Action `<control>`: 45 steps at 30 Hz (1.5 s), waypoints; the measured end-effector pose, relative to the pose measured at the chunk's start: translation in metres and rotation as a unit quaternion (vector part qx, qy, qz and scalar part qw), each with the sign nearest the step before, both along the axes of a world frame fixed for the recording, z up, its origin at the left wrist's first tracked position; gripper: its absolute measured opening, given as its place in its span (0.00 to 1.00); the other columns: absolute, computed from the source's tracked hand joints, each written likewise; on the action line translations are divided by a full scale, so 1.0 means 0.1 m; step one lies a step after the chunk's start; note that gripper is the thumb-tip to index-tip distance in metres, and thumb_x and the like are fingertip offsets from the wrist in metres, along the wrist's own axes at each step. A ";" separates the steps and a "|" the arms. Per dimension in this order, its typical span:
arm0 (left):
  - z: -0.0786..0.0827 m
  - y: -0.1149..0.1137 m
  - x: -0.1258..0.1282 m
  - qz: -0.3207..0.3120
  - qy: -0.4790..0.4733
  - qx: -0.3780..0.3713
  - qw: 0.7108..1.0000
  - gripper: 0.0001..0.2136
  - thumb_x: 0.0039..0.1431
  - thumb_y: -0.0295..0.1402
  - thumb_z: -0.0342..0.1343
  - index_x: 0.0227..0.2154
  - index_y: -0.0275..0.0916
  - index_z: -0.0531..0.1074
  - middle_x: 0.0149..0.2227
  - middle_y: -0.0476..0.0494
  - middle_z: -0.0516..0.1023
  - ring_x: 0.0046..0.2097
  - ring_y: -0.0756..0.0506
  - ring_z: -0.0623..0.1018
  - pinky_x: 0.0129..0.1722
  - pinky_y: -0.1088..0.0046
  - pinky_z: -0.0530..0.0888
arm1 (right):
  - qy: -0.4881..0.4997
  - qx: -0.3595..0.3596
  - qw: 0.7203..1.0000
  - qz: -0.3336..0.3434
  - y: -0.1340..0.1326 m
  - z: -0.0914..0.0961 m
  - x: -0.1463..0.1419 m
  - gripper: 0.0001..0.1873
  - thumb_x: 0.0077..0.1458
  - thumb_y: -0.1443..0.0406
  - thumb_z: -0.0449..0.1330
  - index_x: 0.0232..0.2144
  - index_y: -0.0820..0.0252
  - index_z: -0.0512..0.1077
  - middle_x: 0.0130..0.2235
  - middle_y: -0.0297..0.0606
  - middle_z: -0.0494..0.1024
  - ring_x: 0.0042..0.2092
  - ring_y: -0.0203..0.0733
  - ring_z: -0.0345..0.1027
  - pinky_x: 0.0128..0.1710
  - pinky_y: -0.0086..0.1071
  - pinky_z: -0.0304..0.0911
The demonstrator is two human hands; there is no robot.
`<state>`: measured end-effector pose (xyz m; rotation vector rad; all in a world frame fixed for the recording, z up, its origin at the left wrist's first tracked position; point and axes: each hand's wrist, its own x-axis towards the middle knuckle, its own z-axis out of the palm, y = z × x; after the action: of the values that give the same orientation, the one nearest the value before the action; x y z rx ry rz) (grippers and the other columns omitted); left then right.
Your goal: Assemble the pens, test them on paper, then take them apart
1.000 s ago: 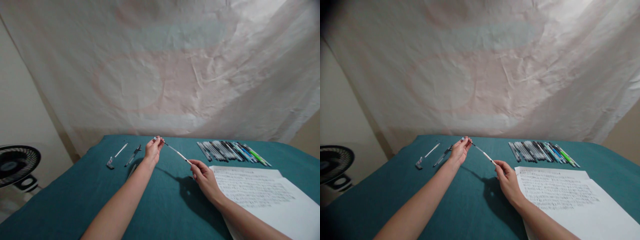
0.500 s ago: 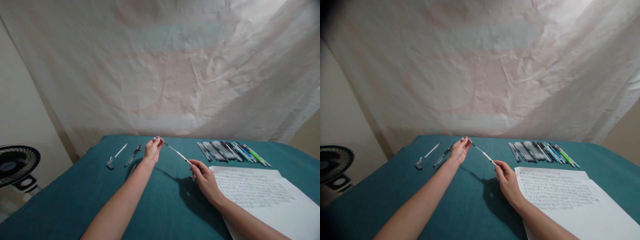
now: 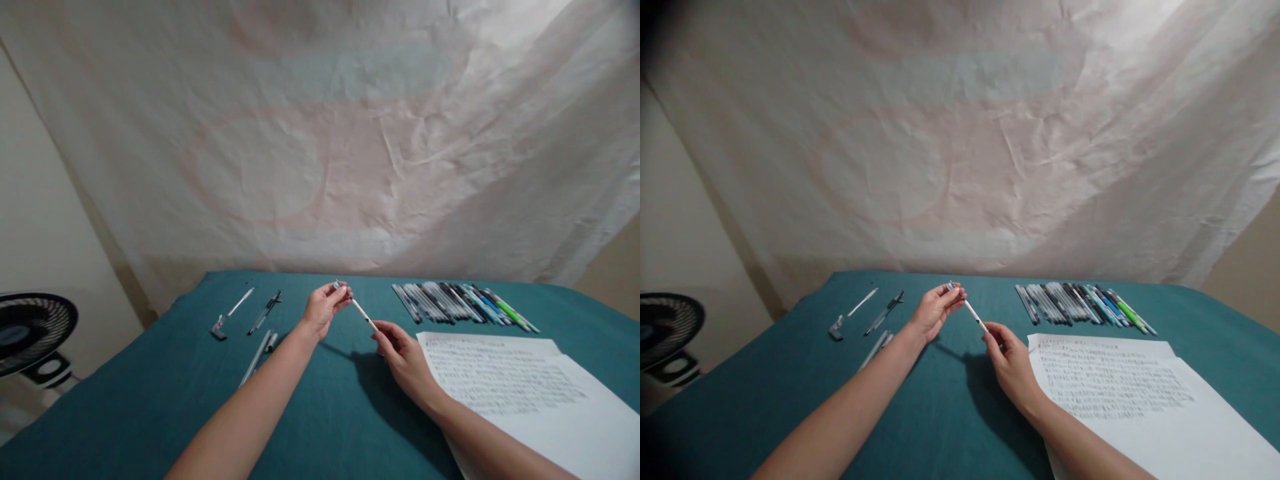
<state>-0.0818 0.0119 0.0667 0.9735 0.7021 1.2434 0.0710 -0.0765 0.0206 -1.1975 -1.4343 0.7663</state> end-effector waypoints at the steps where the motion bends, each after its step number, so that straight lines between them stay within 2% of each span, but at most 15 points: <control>1: 0.00 -0.04 0.04 -0.014 0.024 0.008 1.000 0.10 0.45 0.29 0.58 0.33 0.33 0.70 0.33 0.42 0.74 0.35 0.51 0.74 0.39 0.73 0.70 | -0.002 -0.003 1.000 0.000 0.01 -0.01 0.01 0.20 0.50 0.55 0.51 0.40 0.62 0.68 0.32 0.40 0.73 0.29 0.37 0.64 0.28 0.29 0.61; 6: -0.01 -0.17 0.14 -0.060 0.103 0.055 0.991 0.15 0.45 0.35 0.57 0.36 0.33 0.71 0.37 0.39 0.74 0.39 0.48 0.73 0.42 0.70 0.68 | 0.002 -0.004 1.000 0.005 0.04 -0.05 0.05 0.18 0.51 0.55 0.50 0.38 0.62 0.68 0.33 0.41 0.73 0.31 0.38 0.66 0.30 0.30 0.62; 9: -0.06 -0.16 0.15 -0.049 0.134 0.073 0.987 0.16 0.48 0.37 0.54 0.38 0.32 0.70 0.38 0.38 0.74 0.40 0.48 0.72 0.41 0.71 0.67 | 0.016 0.000 1.000 0.002 0.06 -0.06 0.06 0.18 0.51 0.56 0.50 0.38 0.63 0.67 0.33 0.42 0.73 0.32 0.39 0.67 0.31 0.31 0.62; 12: -0.15 -0.14 0.16 -0.044 0.217 0.114 0.969 0.14 0.49 0.36 0.53 0.36 0.31 0.70 0.34 0.40 0.74 0.36 0.49 0.72 0.37 0.74 0.67 | 0.034 0.006 0.999 -0.008 0.07 -0.06 0.07 0.17 0.51 0.56 0.50 0.37 0.62 0.66 0.33 0.41 0.73 0.32 0.39 0.67 0.31 0.32 0.62; 15: -0.26 -0.18 0.20 -0.086 0.351 0.193 0.912 0.11 0.50 0.35 0.52 0.32 0.32 0.71 0.30 0.43 0.74 0.32 0.50 0.71 0.33 0.75 0.67 | 0.051 0.029 0.998 -0.029 0.09 -0.06 0.08 0.16 0.52 0.56 0.50 0.37 0.62 0.65 0.33 0.41 0.72 0.33 0.39 0.66 0.33 0.32 0.62; 18: -0.32 -0.27 0.24 -0.120 0.477 0.301 0.817 0.09 0.50 0.35 0.51 0.29 0.34 0.72 0.29 0.45 0.72 0.32 0.50 0.70 0.33 0.76 0.65 | 0.064 0.051 0.995 -0.063 0.11 -0.07 0.11 0.15 0.52 0.57 0.50 0.36 0.61 0.64 0.33 0.40 0.71 0.33 0.39 0.65 0.33 0.33 0.62; 21: -0.33 -0.36 0.27 -0.128 0.544 0.383 0.735 0.08 0.49 0.34 0.52 0.27 0.36 0.73 0.30 0.46 0.72 0.34 0.49 0.70 0.35 0.75 0.64 | 0.063 0.054 0.993 -0.088 0.14 -0.10 0.13 0.14 0.52 0.57 0.49 0.36 0.60 0.64 0.32 0.39 0.70 0.33 0.38 0.64 0.33 0.32 0.62; 24: -0.35 -0.41 0.27 -0.121 0.577 0.414 0.694 0.08 0.48 0.33 0.53 0.31 0.38 0.73 0.33 0.45 0.71 0.35 0.48 0.70 0.37 0.75 0.64 | 0.059 0.051 0.993 -0.092 0.16 -0.12 0.14 0.14 0.52 0.57 0.49 0.37 0.60 0.64 0.32 0.38 0.70 0.33 0.38 0.64 0.32 0.32 0.62; 27: -0.37 -0.43 0.27 -0.116 0.589 0.420 0.680 0.08 0.49 0.33 0.52 0.31 0.38 0.71 0.33 0.44 0.71 0.36 0.48 0.69 0.36 0.74 0.64 | 0.058 0.048 0.993 -0.086 0.17 -0.14 0.15 0.15 0.51 0.57 0.49 0.36 0.61 0.64 0.32 0.38 0.70 0.32 0.38 0.64 0.32 0.32 0.62; 29: -0.39 -0.42 0.27 -0.114 0.583 0.416 0.689 0.07 0.49 0.33 0.52 0.30 0.37 0.71 0.33 0.44 0.70 0.36 0.47 0.69 0.36 0.74 0.64 | 0.058 0.044 0.994 -0.082 0.16 -0.14 0.14 0.15 0.52 0.57 0.49 0.36 0.61 0.63 0.32 0.38 0.70 0.31 0.38 0.65 0.32 0.32 0.62; 31: -0.40 -0.39 0.27 -0.121 0.558 0.394 0.720 0.07 0.49 0.34 0.52 0.29 0.36 0.70 0.31 0.44 0.70 0.34 0.48 0.69 0.35 0.74 0.64 | 0.055 0.042 0.994 -0.079 0.16 -0.14 0.14 0.15 0.52 0.57 0.49 0.37 0.61 0.63 0.31 0.38 0.70 0.31 0.38 0.65 0.31 0.32 0.62; 36: -0.37 -0.21 0.22 -0.139 0.383 0.210 0.889 0.08 0.50 0.34 0.51 0.29 0.34 0.68 0.26 0.46 0.71 0.28 0.51 0.69 0.28 0.76 0.65 | 0.044 0.041 0.996 -0.064 0.15 -0.12 0.13 0.15 0.52 0.57 0.49 0.37 0.61 0.64 0.32 0.39 0.70 0.31 0.38 0.65 0.32 0.31 0.62; 38: -0.31 -0.12 0.17 -0.115 0.295 0.144 0.938 0.10 0.47 0.35 0.54 0.30 0.32 0.67 0.27 0.46 0.71 0.28 0.52 0.69 0.29 0.76 0.65 | 0.038 0.037 0.997 -0.056 0.14 -0.10 0.13 0.15 0.52 0.56 0.49 0.37 0.61 0.64 0.32 0.39 0.71 0.32 0.38 0.65 0.31 0.31 0.62; 41: -0.19 -0.02 0.05 -0.064 0.193 0.095 0.975 0.13 0.43 0.37 0.58 0.29 0.32 0.69 0.27 0.47 0.70 0.28 0.54 0.68 0.30 0.78 0.64 | 0.026 0.031 0.998 -0.053 0.13 -0.09 0.13 0.17 0.52 0.56 0.49 0.37 0.61 0.65 0.31 0.39 0.71 0.31 0.38 0.65 0.31 0.31 0.62; 45: -0.09 0.06 -0.07 -0.051 0.104 0.044 0.992 0.14 0.41 0.36 0.60 0.30 0.33 0.70 0.26 0.50 0.68 0.27 0.56 0.66 0.29 0.80 0.63 | 0.008 0.030 0.998 -0.051 0.12 -0.09 0.12 0.18 0.52 0.56 0.49 0.38 0.61 0.67 0.31 0.39 0.72 0.32 0.39 0.65 0.32 0.31 0.62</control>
<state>-0.0890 0.0177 0.0581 1.2096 0.7546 1.1006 0.0827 -0.0647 0.0116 -1.2066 -1.3631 0.6567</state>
